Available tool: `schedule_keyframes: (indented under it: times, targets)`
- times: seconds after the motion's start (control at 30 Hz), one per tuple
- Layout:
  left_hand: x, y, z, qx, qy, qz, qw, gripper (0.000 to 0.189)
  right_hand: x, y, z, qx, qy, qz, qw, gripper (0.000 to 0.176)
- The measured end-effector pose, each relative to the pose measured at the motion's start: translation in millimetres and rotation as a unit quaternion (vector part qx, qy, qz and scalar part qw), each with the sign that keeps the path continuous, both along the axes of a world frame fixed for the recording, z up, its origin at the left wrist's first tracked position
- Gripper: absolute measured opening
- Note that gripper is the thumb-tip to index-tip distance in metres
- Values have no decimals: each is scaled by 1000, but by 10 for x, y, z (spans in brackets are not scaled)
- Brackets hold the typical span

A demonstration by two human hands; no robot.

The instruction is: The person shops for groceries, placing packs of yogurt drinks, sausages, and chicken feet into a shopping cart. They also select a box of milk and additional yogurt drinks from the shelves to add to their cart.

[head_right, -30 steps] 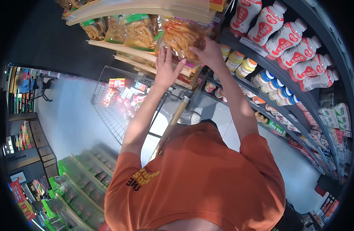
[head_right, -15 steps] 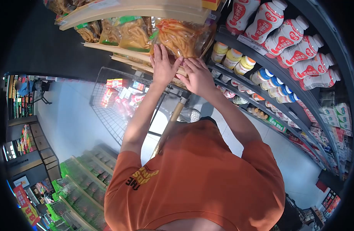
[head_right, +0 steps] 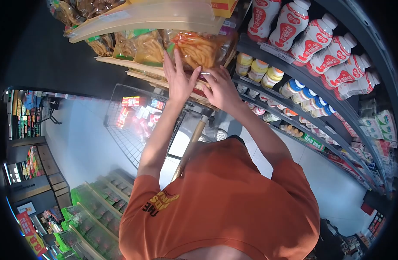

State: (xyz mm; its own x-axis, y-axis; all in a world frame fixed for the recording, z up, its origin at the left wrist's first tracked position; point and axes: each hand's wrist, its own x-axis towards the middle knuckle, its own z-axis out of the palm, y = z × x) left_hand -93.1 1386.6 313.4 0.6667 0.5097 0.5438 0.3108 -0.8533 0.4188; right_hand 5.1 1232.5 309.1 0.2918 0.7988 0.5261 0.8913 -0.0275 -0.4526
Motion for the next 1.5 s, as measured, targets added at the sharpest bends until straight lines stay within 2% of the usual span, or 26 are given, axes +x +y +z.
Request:
schedule_keyframes:
  times: [0.03,0.13,0.17,0.4,0.53,0.7,0.8,0.83,0.93,1.0,1.07,1.1,1.13,1.17,1.2,1.23,1.3,1.33,1.37,1.4,1.47,1.5]
  targets:
    - [68,19,26,1,-7,-9,1000,101,-23,6,60,49,8,-27,998,35]
    - [288,-20,89,34,-3,23,999,104,23,30,106,87,18,-26,996,38]
    - [342,1,51,30,-3,19,999,112,26,24,101,90,12,-31,995,37]
    - [320,118,4,10,7,-13,1000,118,-92,-46,-67,105,31,-29,994,27]
    - [236,106,95,-13,25,-24,999,116,-383,-44,-52,97,54,15,994,23]
    - [-26,-12,165,7,15,-42,999,104,-710,-70,-268,98,63,93,989,22]
    - [-43,-48,160,5,-5,-5,1000,103,-852,-55,-400,45,121,132,983,20]
    - [-62,-66,191,-32,-14,-17,999,97,-888,-49,-464,15,130,139,982,24]
    - [-283,-149,80,-69,-18,19,997,89,-955,-42,-633,4,30,138,990,26]
    - [-555,-195,-54,-60,1,47,997,81,-961,-47,-627,-88,-11,137,987,29]
    - [-963,-271,-197,-150,15,106,983,70,-1004,-43,-706,-129,-20,136,982,34]
    - [-1197,-291,-233,-197,59,153,967,67,-1000,-41,-645,-180,-29,140,973,40]
    - [-1462,-276,-304,-199,140,211,947,65,-1011,-55,-664,-155,-22,134,978,39]
    - [-1923,-61,-826,-196,187,226,936,64,-1018,-78,-683,-130,-16,128,983,38]
    - [-2231,-3,-924,-238,213,257,912,63,-1020,-82,-697,-105,-12,124,987,38]
    - [-2501,-9,-939,-288,235,281,885,63,-989,-43,-644,-171,-5,150,974,42]
    - [-3000,-137,-977,-356,233,293,856,66,-968,-40,-645,-153,-7,161,975,43]
    - [-3180,-239,-986,-373,226,290,852,66,-958,-32,-571,-145,-9,168,975,44]
    - [-3355,-342,-991,-389,218,287,848,67,-931,-3,-493,-231,15,196,953,45]
    - [-3434,-484,-950,-392,221,314,836,68,-923,10,-464,-233,16,199,952,44]
    - [-3686,-659,-1228,-397,232,345,818,69,-930,0,-463,-240,21,206,948,44]
    - [-3502,-720,-955,-446,290,359,767,71,-945,0,-480,-242,25,204,948,43]
